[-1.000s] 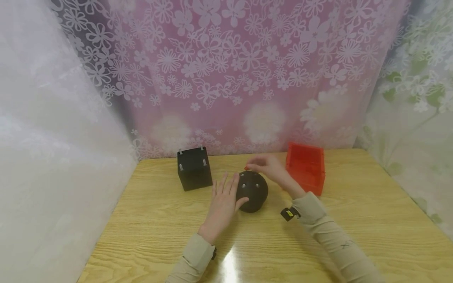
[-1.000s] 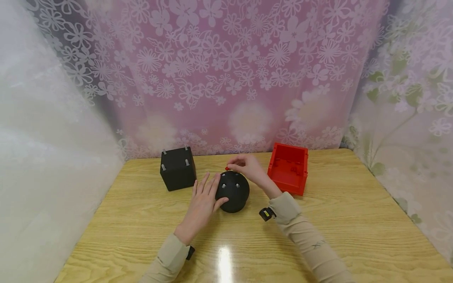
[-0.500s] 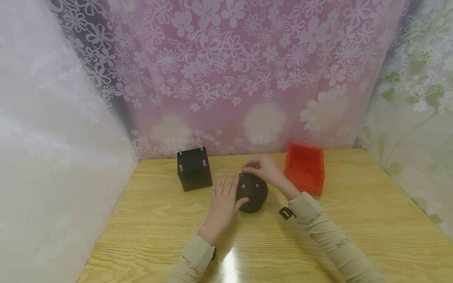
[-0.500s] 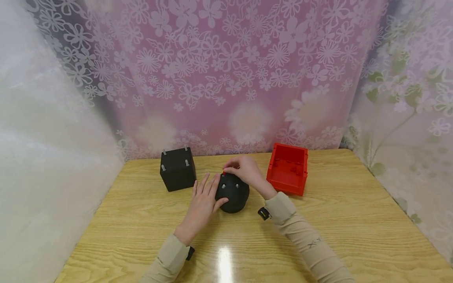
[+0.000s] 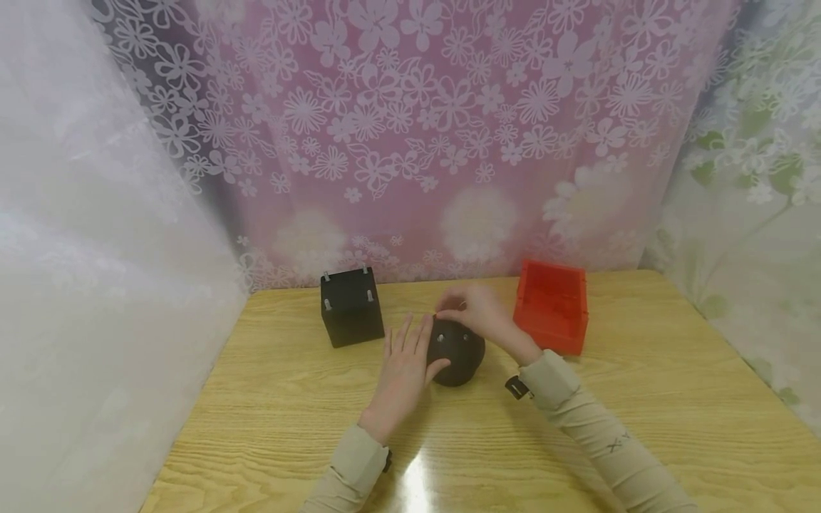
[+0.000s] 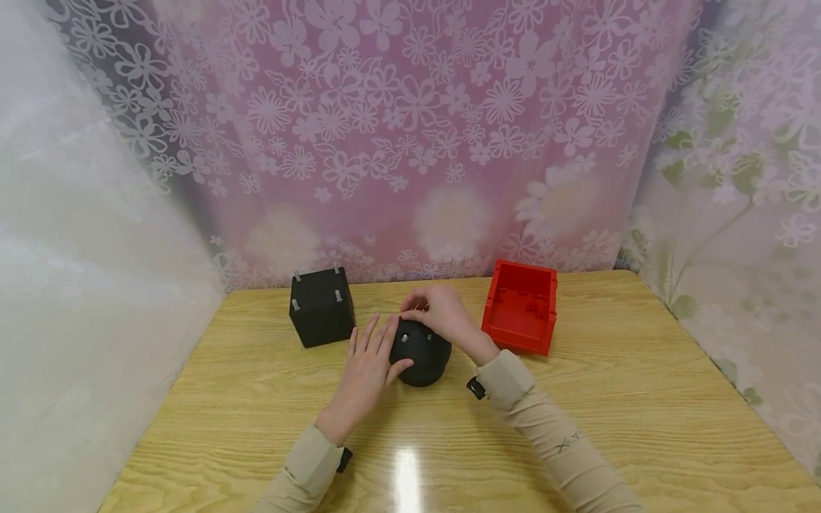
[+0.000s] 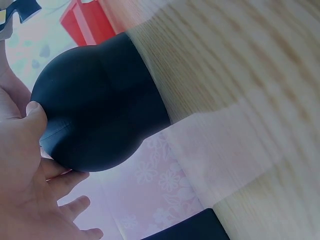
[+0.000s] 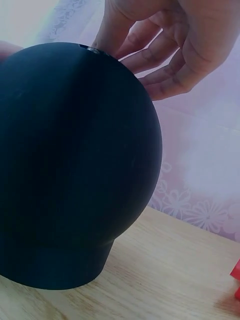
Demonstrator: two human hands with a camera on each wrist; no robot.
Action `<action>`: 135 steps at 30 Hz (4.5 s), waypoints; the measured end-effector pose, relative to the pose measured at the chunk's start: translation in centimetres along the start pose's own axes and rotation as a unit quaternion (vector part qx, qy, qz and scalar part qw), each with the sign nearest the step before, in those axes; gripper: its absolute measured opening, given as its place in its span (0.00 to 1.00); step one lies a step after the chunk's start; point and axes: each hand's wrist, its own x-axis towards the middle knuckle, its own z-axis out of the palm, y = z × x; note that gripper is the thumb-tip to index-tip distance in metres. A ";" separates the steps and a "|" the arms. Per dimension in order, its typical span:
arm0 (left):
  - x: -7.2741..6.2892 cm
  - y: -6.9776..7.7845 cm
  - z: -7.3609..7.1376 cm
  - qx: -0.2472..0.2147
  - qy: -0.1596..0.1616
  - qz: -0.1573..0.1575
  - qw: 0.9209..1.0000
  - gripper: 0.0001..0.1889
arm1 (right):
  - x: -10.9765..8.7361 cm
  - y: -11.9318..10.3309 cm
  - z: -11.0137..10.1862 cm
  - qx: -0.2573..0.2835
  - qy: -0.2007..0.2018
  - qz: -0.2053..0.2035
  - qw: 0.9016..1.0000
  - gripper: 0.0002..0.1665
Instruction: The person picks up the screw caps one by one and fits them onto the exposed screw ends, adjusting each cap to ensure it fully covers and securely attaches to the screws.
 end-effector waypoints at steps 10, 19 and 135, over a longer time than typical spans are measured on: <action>0.0 0.0 0.0 0.003 -0.002 0.000 1.000 0.44 | -0.1 0.3 0.1 0.005 0.008 -0.014 1.000 0.07; 0.0 0.0 0.0 0.004 -0.002 0.002 1.000 0.44 | -1.1 0.6 -0.4 0.038 0.071 -0.006 0.997 0.09; 0.1 -0.3 0.1 0.015 -0.013 -0.004 1.000 0.43 | -3.6 14.1 -7.4 0.193 0.131 0.209 0.950 0.27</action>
